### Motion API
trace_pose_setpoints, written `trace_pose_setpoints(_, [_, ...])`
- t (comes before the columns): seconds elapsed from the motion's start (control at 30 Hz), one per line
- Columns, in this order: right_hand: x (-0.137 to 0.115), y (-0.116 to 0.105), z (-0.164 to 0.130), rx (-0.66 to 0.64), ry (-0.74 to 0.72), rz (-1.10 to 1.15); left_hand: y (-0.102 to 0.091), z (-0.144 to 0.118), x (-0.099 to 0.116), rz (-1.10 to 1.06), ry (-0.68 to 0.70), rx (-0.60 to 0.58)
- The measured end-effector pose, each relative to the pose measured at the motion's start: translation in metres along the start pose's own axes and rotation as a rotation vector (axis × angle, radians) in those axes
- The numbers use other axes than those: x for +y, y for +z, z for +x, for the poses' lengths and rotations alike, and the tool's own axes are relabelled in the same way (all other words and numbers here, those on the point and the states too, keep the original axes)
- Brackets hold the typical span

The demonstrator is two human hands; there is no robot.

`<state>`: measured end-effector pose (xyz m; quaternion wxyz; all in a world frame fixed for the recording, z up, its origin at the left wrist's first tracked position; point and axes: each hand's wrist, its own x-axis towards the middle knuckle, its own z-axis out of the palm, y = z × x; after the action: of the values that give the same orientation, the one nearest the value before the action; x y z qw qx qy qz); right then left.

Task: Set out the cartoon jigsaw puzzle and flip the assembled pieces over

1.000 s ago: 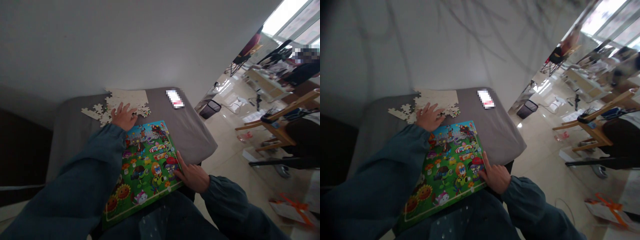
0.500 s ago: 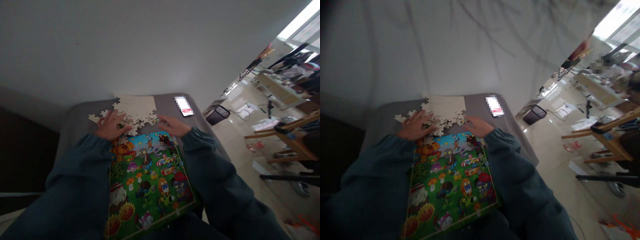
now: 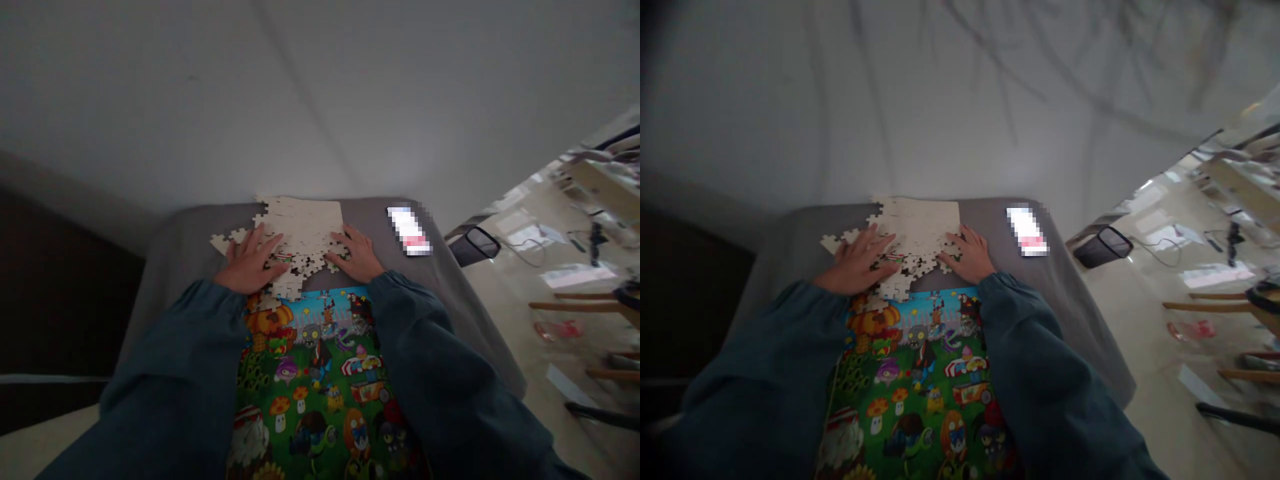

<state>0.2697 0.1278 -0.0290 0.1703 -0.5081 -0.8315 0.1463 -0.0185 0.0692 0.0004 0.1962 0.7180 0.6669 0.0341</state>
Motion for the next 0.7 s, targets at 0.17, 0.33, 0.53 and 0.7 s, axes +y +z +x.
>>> trace_pose_setpoints(0.17, [0.009,0.002,0.004,0.133,-0.136,0.117,-0.015,-0.006,0.003,-0.088,-0.024,0.093])
trace_pose_setpoints(0.33, [0.010,0.001,0.004,0.172,-0.131,0.125,-0.028,-0.009,-0.007,-0.118,-0.089,0.261])
trace_pose_setpoints(0.53, [0.023,0.010,0.010,0.136,-0.074,0.057,-0.012,-0.002,-0.017,-0.134,-0.146,0.207])
trace_pose_setpoints(0.7, [-0.008,-0.046,-0.006,0.250,-0.209,0.238,-0.002,0.002,-0.020,-0.125,-0.134,0.189])
